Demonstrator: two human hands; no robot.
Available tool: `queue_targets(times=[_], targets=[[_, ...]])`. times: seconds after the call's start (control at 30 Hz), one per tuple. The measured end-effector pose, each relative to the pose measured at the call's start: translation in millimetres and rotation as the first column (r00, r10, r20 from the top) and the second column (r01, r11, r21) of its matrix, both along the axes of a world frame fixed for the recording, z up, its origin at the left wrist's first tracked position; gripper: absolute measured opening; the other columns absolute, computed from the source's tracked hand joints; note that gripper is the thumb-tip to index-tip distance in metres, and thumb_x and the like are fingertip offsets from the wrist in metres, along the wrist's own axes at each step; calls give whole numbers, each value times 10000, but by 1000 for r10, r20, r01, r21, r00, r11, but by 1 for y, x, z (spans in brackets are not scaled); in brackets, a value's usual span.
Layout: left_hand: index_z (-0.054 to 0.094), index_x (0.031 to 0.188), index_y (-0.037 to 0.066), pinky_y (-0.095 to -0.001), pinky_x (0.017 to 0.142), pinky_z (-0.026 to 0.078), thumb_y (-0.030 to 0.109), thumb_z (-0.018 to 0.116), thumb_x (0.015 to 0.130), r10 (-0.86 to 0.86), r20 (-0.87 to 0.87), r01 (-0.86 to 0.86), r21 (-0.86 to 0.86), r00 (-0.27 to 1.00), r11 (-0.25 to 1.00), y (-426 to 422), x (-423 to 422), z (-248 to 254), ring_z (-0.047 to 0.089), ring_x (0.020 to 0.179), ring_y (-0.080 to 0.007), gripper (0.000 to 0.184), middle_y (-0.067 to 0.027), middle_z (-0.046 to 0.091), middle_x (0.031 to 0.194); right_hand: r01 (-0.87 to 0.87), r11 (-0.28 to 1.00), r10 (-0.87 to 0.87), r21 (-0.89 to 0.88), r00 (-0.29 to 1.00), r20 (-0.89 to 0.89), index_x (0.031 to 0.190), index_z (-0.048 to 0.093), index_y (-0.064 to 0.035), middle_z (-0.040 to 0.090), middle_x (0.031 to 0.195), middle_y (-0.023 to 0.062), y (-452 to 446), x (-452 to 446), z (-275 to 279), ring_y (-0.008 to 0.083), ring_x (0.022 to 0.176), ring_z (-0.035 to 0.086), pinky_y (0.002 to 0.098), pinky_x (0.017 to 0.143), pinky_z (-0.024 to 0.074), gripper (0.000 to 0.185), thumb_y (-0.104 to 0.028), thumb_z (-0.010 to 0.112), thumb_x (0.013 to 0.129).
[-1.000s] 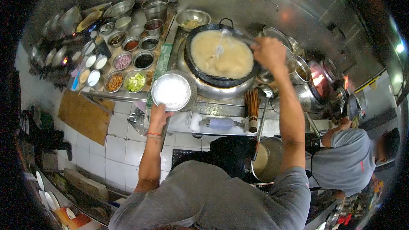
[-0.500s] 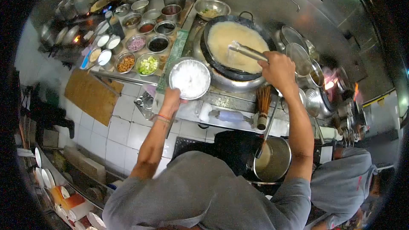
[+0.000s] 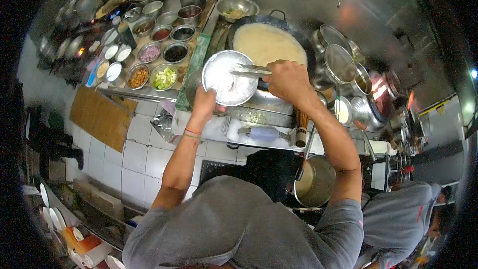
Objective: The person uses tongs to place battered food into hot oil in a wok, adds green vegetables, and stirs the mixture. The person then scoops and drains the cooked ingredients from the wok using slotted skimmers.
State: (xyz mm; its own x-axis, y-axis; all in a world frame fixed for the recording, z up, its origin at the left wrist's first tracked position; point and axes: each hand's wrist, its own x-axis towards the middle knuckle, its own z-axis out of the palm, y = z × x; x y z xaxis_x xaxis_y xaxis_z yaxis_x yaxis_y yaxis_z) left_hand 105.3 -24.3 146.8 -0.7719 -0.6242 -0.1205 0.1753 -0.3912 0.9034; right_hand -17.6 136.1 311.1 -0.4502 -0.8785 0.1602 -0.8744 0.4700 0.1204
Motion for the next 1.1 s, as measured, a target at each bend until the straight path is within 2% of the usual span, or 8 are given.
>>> queue_targets(times=[0.23, 0.3, 0.37, 0.53, 0.7, 0.9, 1.03, 1.1], targets=[[348, 1266, -36, -293, 369, 533, -20, 330, 802, -69, -15, 69, -40, 997, 997, -5, -9, -8, 642, 686, -253, 465, -218, 548, 1077, 70, 997, -68, -36, 997, 41, 844, 676, -66, 656, 784, 149, 7, -8, 9, 324, 741, 643, 427, 678, 502, 184, -225, 644, 759], [362, 1254, -50, -287, 363, 530, -23, 331, 796, 15, 5, -15, -30, 1000, 999, -3, -5, -8, 649, 700, -259, 459, -216, 562, 1060, 109, 993, -108, -51, 994, 21, 867, 683, -78, 658, 789, 149, 16, -13, 21, 326, 746, 642, 427, 687, 500, 185, -226, 643, 764], [373, 1244, -58, -284, 361, 529, -25, 330, 794, 20, 17, -20, -9, 1000, 1000, -12, -2, -20, 651, 703, -259, 453, -211, 572, 1042, 90, 966, -111, -242, 991, -75, 926, 690, -104, 660, 812, 155, 27, -23, 38, 330, 756, 640, 423, 701, 500, 205, -230, 637, 773], [410, 1233, -22, -266, 365, 518, 12, 357, 813, 77, 45, -78, 25, 996, 997, -30, 20, -31, 657, 695, -223, 425, -173, 607, 1006, 240, 886, -277, -396, 960, -39, 936, 697, -93, 653, 816, 189, 40, -49, 68, 355, 794, 634, 425, 719, 495, 233, -245, 642, 768], [405, 1218, -23, -276, 375, 518, 22, 370, 820, 137, 79, -137, 3, 987, 991, -42, 45, -44, 647, 658, -226, 402, -177, 603, 1006, 315, 865, -355, -390, 934, -34, 949, 698, -105, 654, 835, 193, 38, -77, 41, 346, 812, 636, 416, 741, 495, 267, -287, 645, 761], [383, 1234, -30, -279, 404, 528, 38, 389, 820, 190, 47, -191, 4, 981, 982, -41, 63, -35, 648, 715, -234, 419, -178, 602, 993, 465, 885, -464, -7, 884, 55, 1017, 664, -87, 642, 959, 193, 34, -104, -2, 342, 925, 613, 433, 806, 478, 349, -343, 604, 788], [383, 1233, -40, -283, 423, 527, 33, 388, 814, 112, 20, -113, 44, 994, 993, -35, 67, -27, 643, 732, -230, 426, -180, 596, 1004, 398, 855, -400, -334, 914, 65, 991, 665, -59, 646, 940, 192, 45, -82, 24, 348, 905, 620, 420, 792, 483, 325, -324, 604, 812], [385, 1231, -45, -285, 425, 526, 31, 390, 811, 73, -5, -73, 46, 997, 996, -33, 64, -21, 641, 727, -228, 427, -181, 594, 1007, 340, 904, -329, -259, 941, 86, 989, 666, -59, 646, 940, 192, 42, -46, 46, 347, 887, 625, 408, 782, 489, 313, -311, 611, 812]])
